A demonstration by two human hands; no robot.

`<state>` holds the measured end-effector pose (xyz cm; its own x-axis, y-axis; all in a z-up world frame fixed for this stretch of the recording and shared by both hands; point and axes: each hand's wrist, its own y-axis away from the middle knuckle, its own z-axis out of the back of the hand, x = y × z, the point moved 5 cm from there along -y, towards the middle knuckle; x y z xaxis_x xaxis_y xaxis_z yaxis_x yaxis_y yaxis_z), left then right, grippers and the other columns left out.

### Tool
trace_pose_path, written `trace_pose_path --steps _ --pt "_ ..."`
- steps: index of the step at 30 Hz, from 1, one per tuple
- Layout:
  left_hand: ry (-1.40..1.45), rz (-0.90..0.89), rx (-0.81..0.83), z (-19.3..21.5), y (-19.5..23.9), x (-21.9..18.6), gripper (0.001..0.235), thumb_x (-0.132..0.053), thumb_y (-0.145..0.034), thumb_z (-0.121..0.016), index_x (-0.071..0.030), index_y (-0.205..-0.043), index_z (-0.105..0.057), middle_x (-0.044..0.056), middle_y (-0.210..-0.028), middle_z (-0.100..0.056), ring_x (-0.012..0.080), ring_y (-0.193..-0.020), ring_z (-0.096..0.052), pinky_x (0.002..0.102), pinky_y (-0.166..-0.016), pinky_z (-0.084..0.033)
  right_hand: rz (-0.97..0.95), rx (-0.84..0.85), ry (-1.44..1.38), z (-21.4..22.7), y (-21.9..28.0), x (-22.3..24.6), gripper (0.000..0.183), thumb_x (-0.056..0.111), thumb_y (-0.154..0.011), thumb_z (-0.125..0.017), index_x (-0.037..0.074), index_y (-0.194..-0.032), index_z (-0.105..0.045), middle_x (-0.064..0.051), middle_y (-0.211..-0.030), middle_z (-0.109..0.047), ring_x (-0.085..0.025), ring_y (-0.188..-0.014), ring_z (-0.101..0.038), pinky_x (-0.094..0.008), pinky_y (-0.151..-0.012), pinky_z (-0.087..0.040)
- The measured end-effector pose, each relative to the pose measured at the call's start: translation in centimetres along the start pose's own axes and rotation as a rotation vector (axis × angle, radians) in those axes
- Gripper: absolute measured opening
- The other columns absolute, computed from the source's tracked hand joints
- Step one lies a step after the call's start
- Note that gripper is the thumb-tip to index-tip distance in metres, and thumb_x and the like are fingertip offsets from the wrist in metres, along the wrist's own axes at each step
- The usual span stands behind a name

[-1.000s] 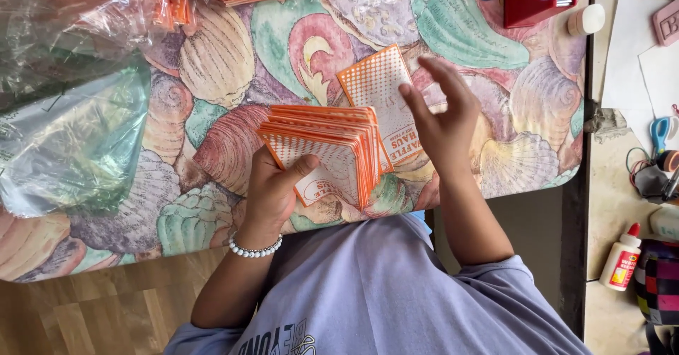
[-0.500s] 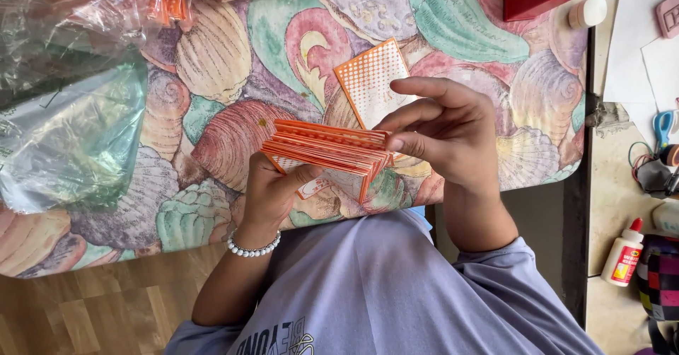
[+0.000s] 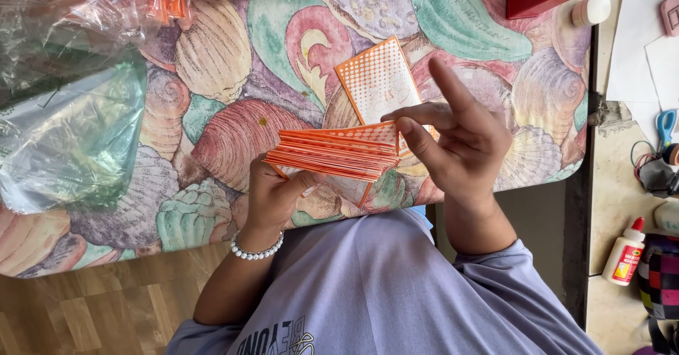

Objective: The person applies glue to the edge of a paper sleeve, folds it to seal the edge, and then counts and sorts a stack of similar paper sleeves by hand.

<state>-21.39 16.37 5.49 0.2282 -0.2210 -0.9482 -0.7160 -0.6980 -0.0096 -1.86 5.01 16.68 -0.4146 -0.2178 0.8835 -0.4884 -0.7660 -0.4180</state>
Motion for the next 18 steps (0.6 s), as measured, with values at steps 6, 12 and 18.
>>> trace_pose_path --steps 6,12,18 --pt "0.030 0.024 -0.025 0.3 -0.1 0.0 0.019 -0.010 -0.087 -0.081 -0.005 -0.104 -0.075 0.007 -0.103 -0.076 0.0215 -0.101 -0.073 0.037 -0.095 -0.064 -0.088 0.013 -0.126 0.8 -0.3 0.7 0.053 0.009 -0.113 -0.052 -0.002 -0.159 -0.030 -0.034 -0.120 -0.069 -0.043 -0.112 -0.075 -0.050 -0.101 -0.069" --pt "0.092 -0.109 -0.065 0.0 -1.0 -0.4 0.013 0.004 -0.076 -0.084 0.007 -0.086 -0.076 0.017 -0.078 -0.073 0.0204 -0.084 -0.068 0.044 -0.082 -0.060 -0.064 0.144 -0.229 0.4 -0.3 -1.5 0.027 0.005 -0.085 -0.076 -0.016 -0.101 -0.071 -0.029 -0.088 -0.072 -0.030 -0.076 -0.072 -0.044 -0.076 -0.062" --pt "0.109 -0.072 -0.089 -0.1 -0.7 0.0 0.014 0.006 -0.076 -0.084 0.006 -0.087 -0.076 0.016 -0.080 -0.074 0.0198 -0.086 -0.069 0.043 -0.082 -0.061 -0.159 0.180 -0.289 0.4 1.1 -3.7 0.009 -0.006 -0.085 -0.075 -0.013 -0.090 -0.074 -0.023 -0.074 -0.071 -0.022 -0.066 -0.067 -0.040 -0.067 -0.059"
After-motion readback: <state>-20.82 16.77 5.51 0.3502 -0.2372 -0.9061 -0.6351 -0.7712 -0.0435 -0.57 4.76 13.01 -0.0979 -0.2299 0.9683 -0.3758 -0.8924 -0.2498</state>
